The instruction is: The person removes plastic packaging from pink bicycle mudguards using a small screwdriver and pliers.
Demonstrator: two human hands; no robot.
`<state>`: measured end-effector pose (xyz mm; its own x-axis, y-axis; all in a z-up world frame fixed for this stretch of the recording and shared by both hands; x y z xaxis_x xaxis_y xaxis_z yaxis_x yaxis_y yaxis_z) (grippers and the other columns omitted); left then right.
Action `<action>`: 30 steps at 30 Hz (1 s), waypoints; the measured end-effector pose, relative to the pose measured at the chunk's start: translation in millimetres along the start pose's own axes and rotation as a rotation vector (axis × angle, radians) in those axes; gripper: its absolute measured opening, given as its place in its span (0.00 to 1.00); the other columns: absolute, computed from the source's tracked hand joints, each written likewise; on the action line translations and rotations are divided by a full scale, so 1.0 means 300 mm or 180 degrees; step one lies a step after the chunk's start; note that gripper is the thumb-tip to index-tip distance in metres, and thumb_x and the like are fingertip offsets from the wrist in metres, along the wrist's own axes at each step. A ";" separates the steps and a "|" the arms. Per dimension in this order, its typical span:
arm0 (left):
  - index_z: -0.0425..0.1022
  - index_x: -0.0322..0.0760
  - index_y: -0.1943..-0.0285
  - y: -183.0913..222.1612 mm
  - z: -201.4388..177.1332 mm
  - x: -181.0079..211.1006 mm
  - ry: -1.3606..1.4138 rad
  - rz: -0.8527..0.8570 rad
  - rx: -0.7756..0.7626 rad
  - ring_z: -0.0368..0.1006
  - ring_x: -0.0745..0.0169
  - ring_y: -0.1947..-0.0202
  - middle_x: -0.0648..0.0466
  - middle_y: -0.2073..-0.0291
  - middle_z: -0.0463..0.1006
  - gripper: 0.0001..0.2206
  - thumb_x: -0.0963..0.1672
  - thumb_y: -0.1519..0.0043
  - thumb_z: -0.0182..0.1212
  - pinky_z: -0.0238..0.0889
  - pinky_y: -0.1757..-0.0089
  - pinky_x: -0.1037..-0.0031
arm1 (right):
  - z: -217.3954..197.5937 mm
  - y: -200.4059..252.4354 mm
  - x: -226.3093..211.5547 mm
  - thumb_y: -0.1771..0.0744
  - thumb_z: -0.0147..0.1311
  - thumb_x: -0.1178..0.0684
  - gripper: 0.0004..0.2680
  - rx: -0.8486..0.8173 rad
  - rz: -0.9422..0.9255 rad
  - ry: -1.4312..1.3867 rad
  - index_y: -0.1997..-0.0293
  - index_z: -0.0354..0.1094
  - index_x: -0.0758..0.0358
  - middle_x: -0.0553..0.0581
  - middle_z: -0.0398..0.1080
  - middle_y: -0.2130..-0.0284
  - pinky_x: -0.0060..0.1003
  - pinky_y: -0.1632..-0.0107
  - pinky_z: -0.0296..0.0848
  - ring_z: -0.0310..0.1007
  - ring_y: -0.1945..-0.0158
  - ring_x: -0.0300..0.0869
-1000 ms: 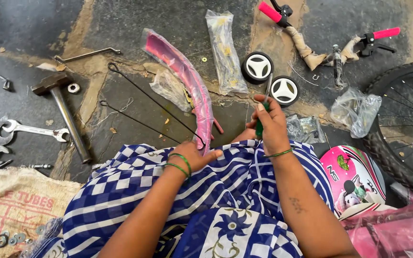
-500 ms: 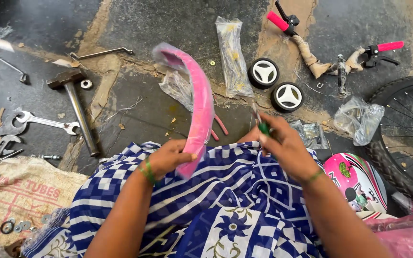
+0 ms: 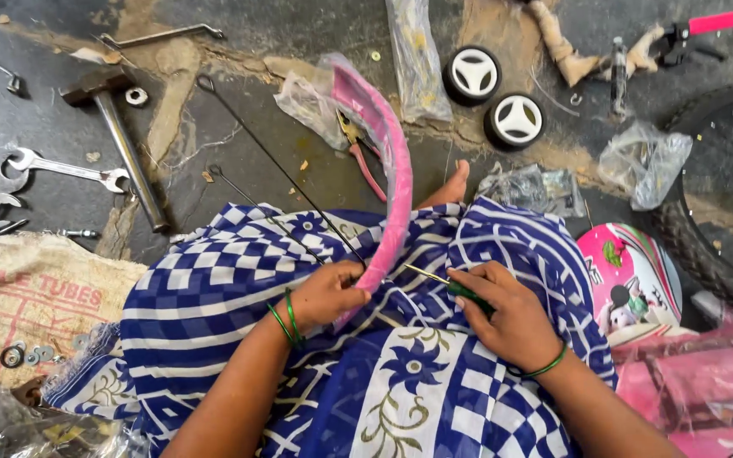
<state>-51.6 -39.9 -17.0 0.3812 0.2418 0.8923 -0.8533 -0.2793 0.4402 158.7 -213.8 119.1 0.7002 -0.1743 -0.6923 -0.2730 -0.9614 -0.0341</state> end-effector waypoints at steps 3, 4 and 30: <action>0.77 0.32 0.59 0.028 -0.020 0.017 0.0147 -0.0539 0.0173 0.64 0.71 0.72 0.58 0.72 0.73 0.07 0.42 0.41 0.63 0.58 0.70 0.76 | 0.061 0.044 0.012 0.37 0.59 0.60 0.15 -0.0029 0.0235 -0.0009 0.45 0.73 0.56 0.56 0.72 0.62 0.37 0.63 0.74 0.76 0.66 0.46; 0.79 0.34 0.57 0.040 -0.029 0.032 0.0211 -0.0755 0.0253 0.66 0.71 0.73 0.58 0.73 0.75 0.08 0.42 0.42 0.62 0.59 0.70 0.77 | 0.073 0.052 0.007 0.37 0.58 0.60 0.15 -0.0008 0.0165 -0.0004 0.45 0.73 0.56 0.57 0.72 0.61 0.38 0.63 0.75 0.76 0.65 0.47; 0.72 0.23 0.38 0.075 -0.124 0.067 0.1949 -0.0347 0.0037 0.76 0.68 0.61 0.52 0.56 0.80 0.22 0.40 0.43 0.60 0.70 0.56 0.76 | 0.192 0.029 -0.042 0.37 0.60 0.60 0.23 0.0270 -0.0938 0.0996 0.33 0.64 0.53 0.59 0.72 0.60 0.41 0.64 0.74 0.74 0.63 0.49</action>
<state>-76.4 -6.6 7.0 0.1897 0.7577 0.6245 -0.8158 -0.2323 0.5297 109.4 -207.8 86.0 0.9188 0.0361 -0.3930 -0.0758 -0.9611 -0.2656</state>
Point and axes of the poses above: each hand's wrist, its own y-axis away from the middle knuckle, its own z-axis out of the palm, x = y × z, the point moved 3 cm from there along -y, towards the middle knuckle
